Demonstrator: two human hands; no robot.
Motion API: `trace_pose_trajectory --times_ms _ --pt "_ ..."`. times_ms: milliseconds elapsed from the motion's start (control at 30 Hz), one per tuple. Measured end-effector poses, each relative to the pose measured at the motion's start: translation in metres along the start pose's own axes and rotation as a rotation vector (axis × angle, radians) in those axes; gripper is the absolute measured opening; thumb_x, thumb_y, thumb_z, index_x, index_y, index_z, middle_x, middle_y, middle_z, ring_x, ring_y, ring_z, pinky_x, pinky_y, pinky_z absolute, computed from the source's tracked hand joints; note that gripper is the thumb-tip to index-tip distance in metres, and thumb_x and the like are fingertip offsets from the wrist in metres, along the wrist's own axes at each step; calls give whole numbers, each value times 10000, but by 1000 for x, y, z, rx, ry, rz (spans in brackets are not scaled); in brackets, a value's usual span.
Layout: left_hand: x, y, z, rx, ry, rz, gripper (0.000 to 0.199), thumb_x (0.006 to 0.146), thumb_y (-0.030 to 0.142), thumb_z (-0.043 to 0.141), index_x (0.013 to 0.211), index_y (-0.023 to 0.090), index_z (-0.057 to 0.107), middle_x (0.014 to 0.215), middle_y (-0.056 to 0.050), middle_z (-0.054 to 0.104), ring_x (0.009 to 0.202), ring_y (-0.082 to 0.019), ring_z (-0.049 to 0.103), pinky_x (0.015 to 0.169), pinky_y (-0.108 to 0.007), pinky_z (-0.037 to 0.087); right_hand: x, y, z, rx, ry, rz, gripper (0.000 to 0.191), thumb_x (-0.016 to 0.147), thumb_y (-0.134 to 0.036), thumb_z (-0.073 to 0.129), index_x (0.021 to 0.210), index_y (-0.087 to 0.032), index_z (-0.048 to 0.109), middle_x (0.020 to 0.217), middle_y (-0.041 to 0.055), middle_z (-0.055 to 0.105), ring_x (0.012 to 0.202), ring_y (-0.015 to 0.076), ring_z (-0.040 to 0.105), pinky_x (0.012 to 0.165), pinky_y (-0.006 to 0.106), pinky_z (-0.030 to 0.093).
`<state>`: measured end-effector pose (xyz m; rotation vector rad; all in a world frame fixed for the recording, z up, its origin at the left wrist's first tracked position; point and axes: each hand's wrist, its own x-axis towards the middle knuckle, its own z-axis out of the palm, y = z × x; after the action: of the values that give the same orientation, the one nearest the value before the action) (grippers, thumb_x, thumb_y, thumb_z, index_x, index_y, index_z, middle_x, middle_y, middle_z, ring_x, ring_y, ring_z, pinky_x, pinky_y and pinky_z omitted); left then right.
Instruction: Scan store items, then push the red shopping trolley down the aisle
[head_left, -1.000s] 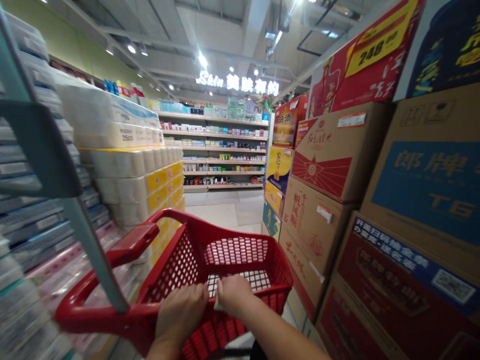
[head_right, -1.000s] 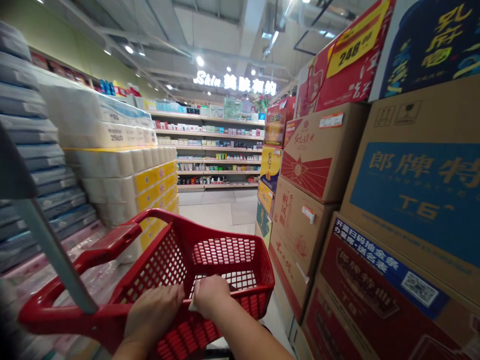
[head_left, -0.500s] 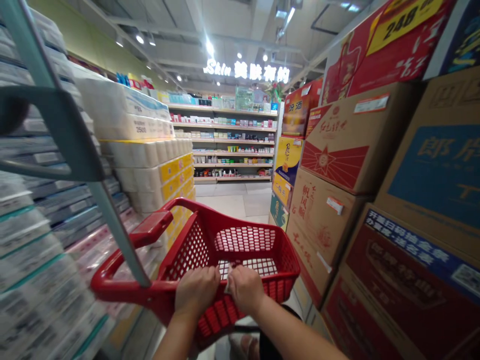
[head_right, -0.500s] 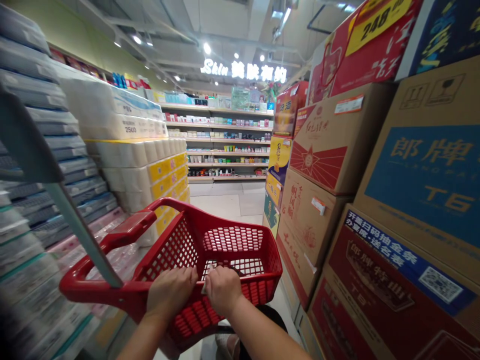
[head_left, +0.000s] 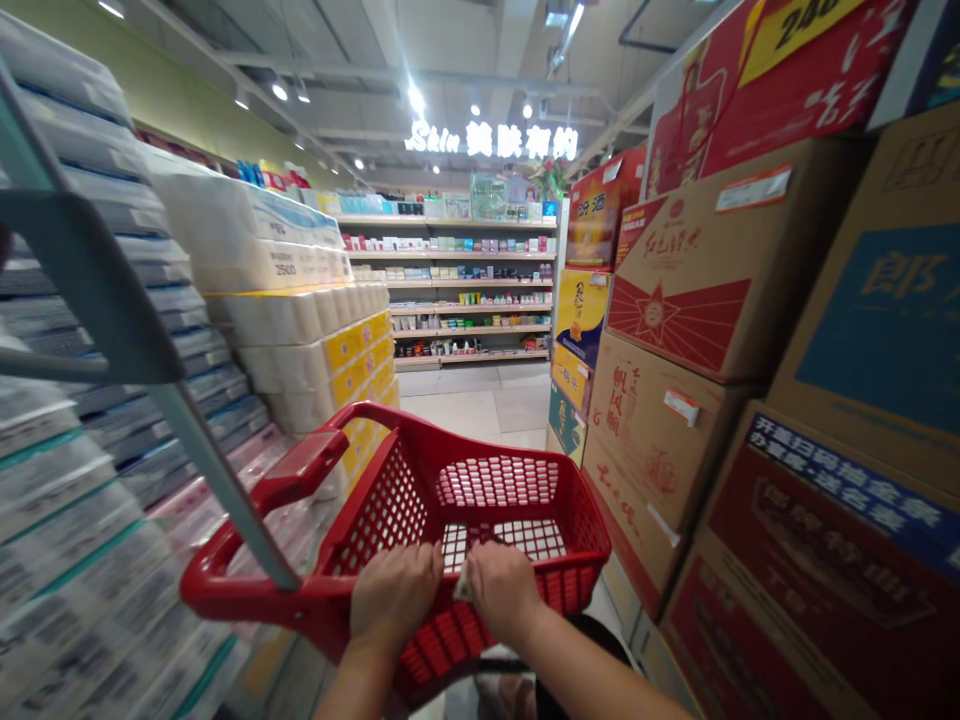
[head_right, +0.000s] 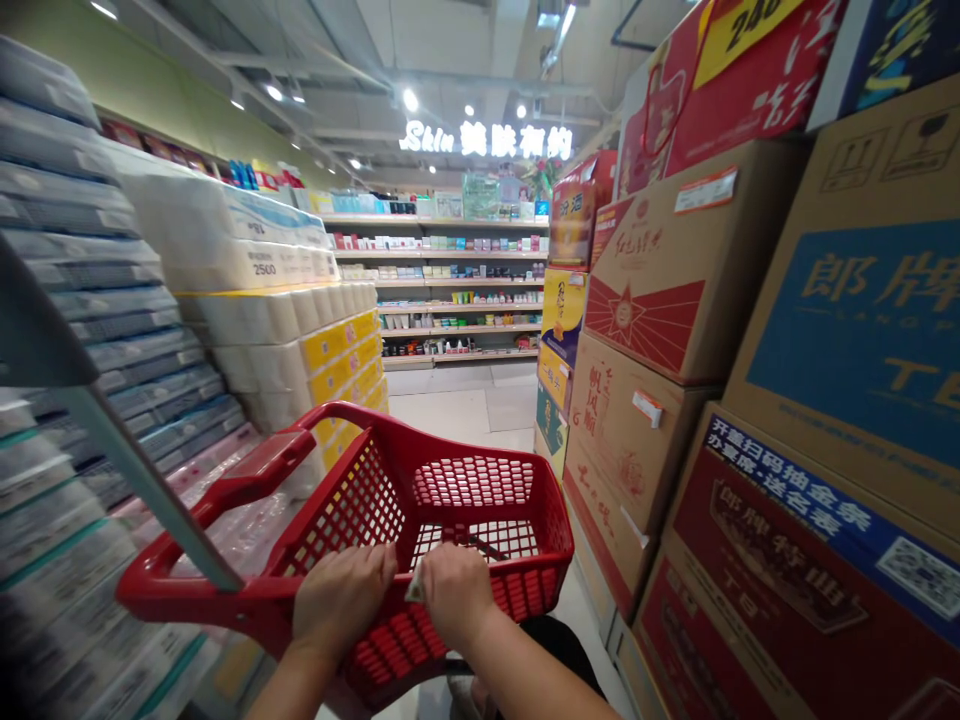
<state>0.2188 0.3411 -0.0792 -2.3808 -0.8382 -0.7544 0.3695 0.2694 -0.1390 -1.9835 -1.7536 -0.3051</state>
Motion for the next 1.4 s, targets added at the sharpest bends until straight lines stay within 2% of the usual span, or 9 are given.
trace_pose_trajectory --times_ms 133,233,367,533,700,833,1033,1200,1400 --pt "-1 1 -3 25 -11 5 360 914 272 418 643 196 643 576 -38 603 601 -189 565 623 -321 327 5 -1 -6 -37 -167 55 173 908 -238 460 850 -176 609 759 57 642 633 181 595 594 264 407" --pt "-1 1 -2 46 -33 17 360 918 258 402 659 197 645 585 -39 610 602 -195 563 622 -327 322 -3 5 -2 -10 4 -28 231 937 -234 412 1028 -167 614 864 79 655 764 205 614 704 313 435" --pt "0 1 0 31 -33 15 356 920 282 418 646 199 631 585 -35 605 613 -196 553 641 -337 312 -22 22 2 91 189 -224 391 949 -215 410 1335 -167 447 1136 120 631 1014 224 586 875 360 418" --pt "-2 -6 -12 -31 -74 81 312 922 267 417 709 212 638 674 -24 624 701 -195 550 719 -353 333 -24 34 -8 244 141 -233 385 913 -167 464 1295 -200 497 1171 92 633 1051 201 590 906 345 457" --pt "-28 -20 -22 85 22 -145 240 903 292 450 984 189 650 1056 -91 657 1101 -287 499 1007 -482 274 -29 23 -3 320 319 -275 360 921 -144 433 1256 -215 544 1225 98 612 1140 196 554 974 368 460" --pt "-48 -26 -9 42 47 -177 249 900 290 457 1045 207 642 1085 -86 647 1139 -275 475 1035 -465 272 -25 9 -3 334 344 -340 383 933 -152 434 1295 -233 527 1241 79 610 1218 200 503 1032 397 427" --pt "-41 -27 -8 -34 -34 -241 212 911 277 448 959 233 649 996 -58 648 1057 -239 497 984 -420 285 3 -11 -10 478 178 -396 370 939 -172 444 1292 -223 544 1245 67 614 1203 174 525 1032 362 429" --pt "-28 -32 -18 -73 -123 -277 257 943 311 390 955 233 636 1000 -48 630 1057 -227 476 990 -415 256 17 -13 -13 789 -64 -242 440 880 -89 453 1275 -241 571 1252 10 612 1151 143 566 1023 305 433" --pt "-31 -26 -21 -91 -155 -289 275 948 343 365 913 243 619 967 -43 614 1017 -222 468 970 -425 241 18 -8 -32 667 -251 -82 399 871 -142 522 1245 -258 597 1164 12 654 1040 177 614 935 298 462"
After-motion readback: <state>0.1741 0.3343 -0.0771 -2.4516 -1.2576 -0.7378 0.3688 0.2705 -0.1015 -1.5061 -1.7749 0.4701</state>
